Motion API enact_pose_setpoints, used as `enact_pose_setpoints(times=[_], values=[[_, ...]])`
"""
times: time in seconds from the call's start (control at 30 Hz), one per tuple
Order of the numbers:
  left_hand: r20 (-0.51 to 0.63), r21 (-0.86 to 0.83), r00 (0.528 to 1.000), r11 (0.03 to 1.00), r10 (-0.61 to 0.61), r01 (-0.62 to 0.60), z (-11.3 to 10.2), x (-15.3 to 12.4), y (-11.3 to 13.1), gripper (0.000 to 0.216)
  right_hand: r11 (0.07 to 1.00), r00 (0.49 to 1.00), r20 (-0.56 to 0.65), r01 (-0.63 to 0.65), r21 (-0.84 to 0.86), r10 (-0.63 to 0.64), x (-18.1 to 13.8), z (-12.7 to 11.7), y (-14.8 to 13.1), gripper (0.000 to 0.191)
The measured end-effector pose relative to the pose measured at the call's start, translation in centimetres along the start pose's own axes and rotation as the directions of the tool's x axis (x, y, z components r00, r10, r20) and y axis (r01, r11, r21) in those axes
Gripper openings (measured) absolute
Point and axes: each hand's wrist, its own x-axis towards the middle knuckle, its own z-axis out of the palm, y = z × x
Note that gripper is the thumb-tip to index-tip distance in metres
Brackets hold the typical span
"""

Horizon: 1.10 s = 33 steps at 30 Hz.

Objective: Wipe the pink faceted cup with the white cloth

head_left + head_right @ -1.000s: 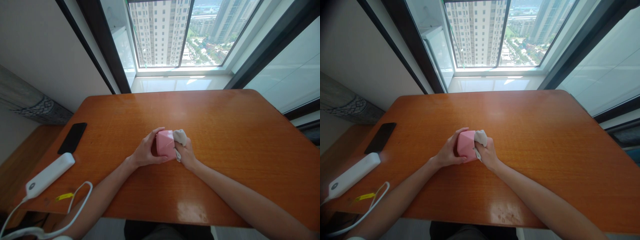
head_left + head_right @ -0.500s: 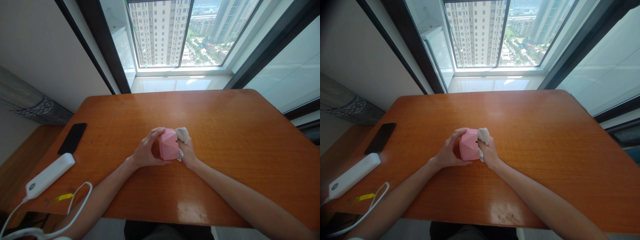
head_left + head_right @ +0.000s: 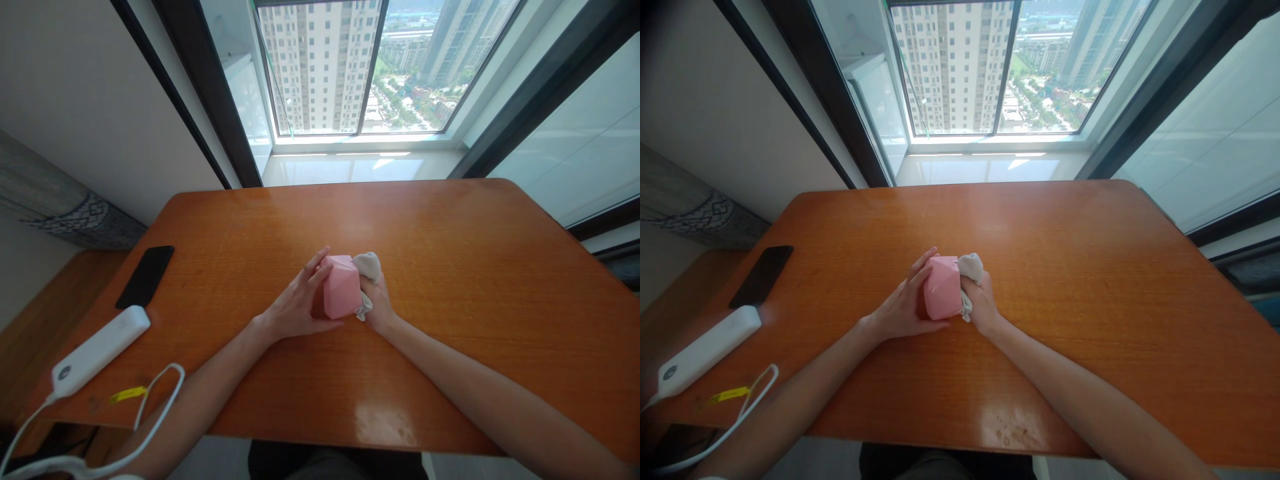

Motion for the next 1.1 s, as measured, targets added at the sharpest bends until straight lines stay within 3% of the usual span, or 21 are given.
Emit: enact_pose_setpoints(times=[0.1, 0.33, 0.57, 0.73, 0.97, 1.1], values=[[-0.04, 0.06, 0.999, 0.998, 0.009, -0.006, 0.1, 0.0, 0.1, 0.121, 1.0, 1.0, 0.013, 0.009, -0.003, -0.009, 0.1, 0.0, 0.2, 0.031], [-0.114, -0.034, 0.992, 0.998, -0.053, 0.049, -0.6, 0.2, 0.6, 0.123, 0.978, 0.986, 0.083, 0.156, -0.139, -0.145, -1.0, 0.1, -0.2, 0.027], [0.011, -0.192, 0.963, 0.945, -0.27, 0.267, -0.8, -0.1, 0.5, 0.111, 0.886, 0.942, 0.211, 0.32, -0.336, -0.261, -1.6, 0.1, -0.8, 0.034], [0.061, -0.15, 0.951, 0.939, -0.304, 0.31, -0.9, -0.2, 0.3, 0.123, 0.949, 0.981, 0.121, 0.18, -0.258, -0.153, -1.4, 0.1, -0.3, 0.034], [0.029, -0.082, 0.997, 0.993, -0.077, 0.079, -0.4, 0.0, 0.1, 0.147, 0.992, 0.999, 0.031, 0.035, -0.118, -0.031, -0.9, 0.2, -0.2, 0.025], [0.0, -0.024, 0.999, 0.999, -0.04, 0.04, 0.2, -0.1, 0.0, 0.135, 0.994, 1.0, 0.003, 0.011, -0.107, -0.011, -0.7, 0.3, -0.2, 0.027]])
